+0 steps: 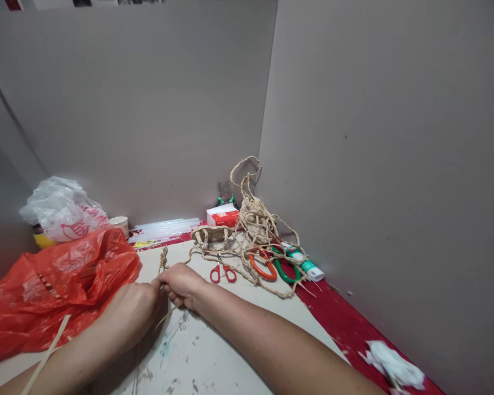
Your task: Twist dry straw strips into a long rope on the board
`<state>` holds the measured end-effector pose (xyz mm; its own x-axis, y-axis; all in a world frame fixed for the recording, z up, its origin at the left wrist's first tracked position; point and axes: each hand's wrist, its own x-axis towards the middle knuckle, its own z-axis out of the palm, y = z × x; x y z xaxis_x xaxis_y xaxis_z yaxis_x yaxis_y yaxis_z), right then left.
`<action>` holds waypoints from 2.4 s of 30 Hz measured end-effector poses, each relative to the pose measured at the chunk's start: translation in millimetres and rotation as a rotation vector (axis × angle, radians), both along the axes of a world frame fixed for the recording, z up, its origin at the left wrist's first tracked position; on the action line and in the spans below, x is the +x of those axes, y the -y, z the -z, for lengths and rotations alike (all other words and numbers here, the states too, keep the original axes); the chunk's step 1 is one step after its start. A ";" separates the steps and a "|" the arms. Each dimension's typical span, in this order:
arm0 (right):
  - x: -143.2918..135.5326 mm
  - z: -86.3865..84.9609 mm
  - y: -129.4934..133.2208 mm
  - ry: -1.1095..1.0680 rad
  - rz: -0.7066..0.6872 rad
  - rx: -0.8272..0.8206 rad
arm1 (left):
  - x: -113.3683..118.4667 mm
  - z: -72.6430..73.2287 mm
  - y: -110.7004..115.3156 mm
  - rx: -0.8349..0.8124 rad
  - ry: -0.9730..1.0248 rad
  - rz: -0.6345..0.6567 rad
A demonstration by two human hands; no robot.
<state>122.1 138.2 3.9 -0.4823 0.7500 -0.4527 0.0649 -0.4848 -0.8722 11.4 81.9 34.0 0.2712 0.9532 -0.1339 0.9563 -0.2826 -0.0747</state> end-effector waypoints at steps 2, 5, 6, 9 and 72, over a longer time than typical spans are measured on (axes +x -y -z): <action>0.2 0.0 0.0 -0.020 -0.012 -0.014 | 4.6 -4.8 8.6 -0.021 0.008 0.030; 2.2 -0.6 -2.2 -0.064 -0.051 -0.040 | 5.6 -17.9 26.0 -0.107 0.113 0.161; 3.3 -1.0 -3.4 -0.083 -0.063 -0.048 | 3.7 -23.5 30.5 -0.177 0.185 0.216; 7.1 -2.7 -6.9 -0.149 -0.093 -0.061 | -7.8 -37.0 28.8 -0.474 0.469 0.288; 20.0 -30.4 26.2 0.378 -0.599 0.468 | -36.8 23.6 -41.1 -0.739 1.474 -0.310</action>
<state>142.1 112.0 34.3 -0.7366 0.5661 -0.3701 0.5232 0.1303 -0.8422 -25.4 123.0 10.4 0.3919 0.8437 -0.3669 0.1061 0.3547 0.9289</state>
